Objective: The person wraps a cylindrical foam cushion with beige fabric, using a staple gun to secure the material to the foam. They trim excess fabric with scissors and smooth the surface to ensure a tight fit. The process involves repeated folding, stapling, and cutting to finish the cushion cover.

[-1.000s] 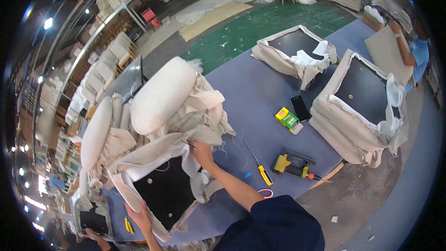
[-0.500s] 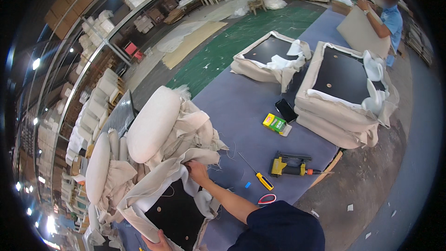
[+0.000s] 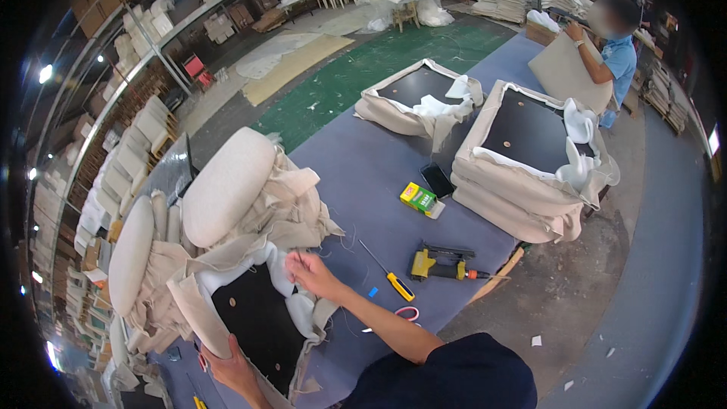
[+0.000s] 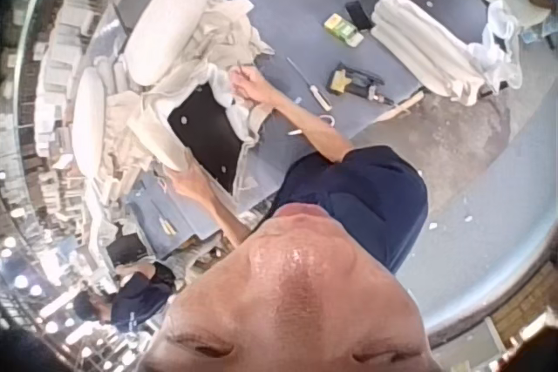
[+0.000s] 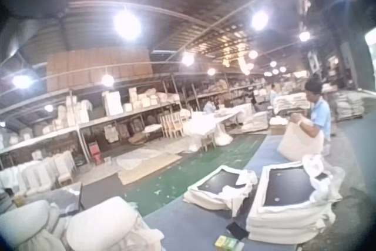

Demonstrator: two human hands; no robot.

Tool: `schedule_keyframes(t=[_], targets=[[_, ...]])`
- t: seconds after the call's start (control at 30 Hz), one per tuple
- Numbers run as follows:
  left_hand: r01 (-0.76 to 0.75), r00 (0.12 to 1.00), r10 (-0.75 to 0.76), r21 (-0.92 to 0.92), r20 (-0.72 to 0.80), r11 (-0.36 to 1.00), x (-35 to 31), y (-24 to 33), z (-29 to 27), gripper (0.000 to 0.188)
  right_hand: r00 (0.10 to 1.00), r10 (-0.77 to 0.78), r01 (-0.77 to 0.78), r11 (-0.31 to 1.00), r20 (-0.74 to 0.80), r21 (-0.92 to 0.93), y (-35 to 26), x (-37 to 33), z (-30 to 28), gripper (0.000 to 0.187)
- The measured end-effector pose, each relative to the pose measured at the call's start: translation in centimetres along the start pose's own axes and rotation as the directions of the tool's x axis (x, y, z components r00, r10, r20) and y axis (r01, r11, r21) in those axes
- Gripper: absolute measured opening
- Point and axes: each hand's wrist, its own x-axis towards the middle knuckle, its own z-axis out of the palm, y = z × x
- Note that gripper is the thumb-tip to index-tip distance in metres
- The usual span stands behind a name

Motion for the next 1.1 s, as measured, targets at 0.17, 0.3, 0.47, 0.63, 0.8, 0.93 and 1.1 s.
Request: schedule_keyframes(t=[0.17,0.3,0.47,0.63,0.8,0.93,1.1], targets=[[-0.072,0.996,0.065,-0.114,-0.061,0.991,-2.0,-1.0,-0.4,0.083,0.996,-0.05,0.044,0.996,-0.08,-0.073,-4.6,-1.9,2.3,0.02],[-0.114,0.99,0.093,-0.207,-0.11,0.972,-2.7,-2.3,-1.3,0.089,0.992,-0.019,0.007,0.995,-0.121,-0.103,-4.1,-4.0,3.5,0.018],[-0.245,0.968,0.233,-0.17,-0.09,0.954,-0.1,-0.6,-4.5,0.095,0.991,0.006,-0.013,0.999,-0.137,-0.05,-3.1,-5.9,7.3,0.011],[-0.49,0.872,0.467,-0.228,-0.146,0.842,3.4,-0.3,-3.9,0.089,0.976,-0.167,0.115,0.938,-0.137,-0.328,-2.4,-6.6,11.1,0.016],[-0.616,0.784,0.561,-0.224,-0.265,0.755,4.6,-1.4,-3.5,0.067,0.985,-0.106,0.054,0.939,-0.136,-0.339,-3.1,-7.7,13.1,0.028],[-0.546,0.832,0.495,-0.214,-0.249,0.81,5.4,0.7,-3.9,0.054,0.98,-0.138,0.092,0.955,-0.147,-0.283,-2.2,-7.7,14.7,0.032],[-0.526,0.85,0.489,-0.277,-0.193,0.805,6.1,1.2,-3.5,0.045,0.969,-0.213,0.174,0.947,-0.123,-0.268,-2.3,-7.1,16.9,0.034]])
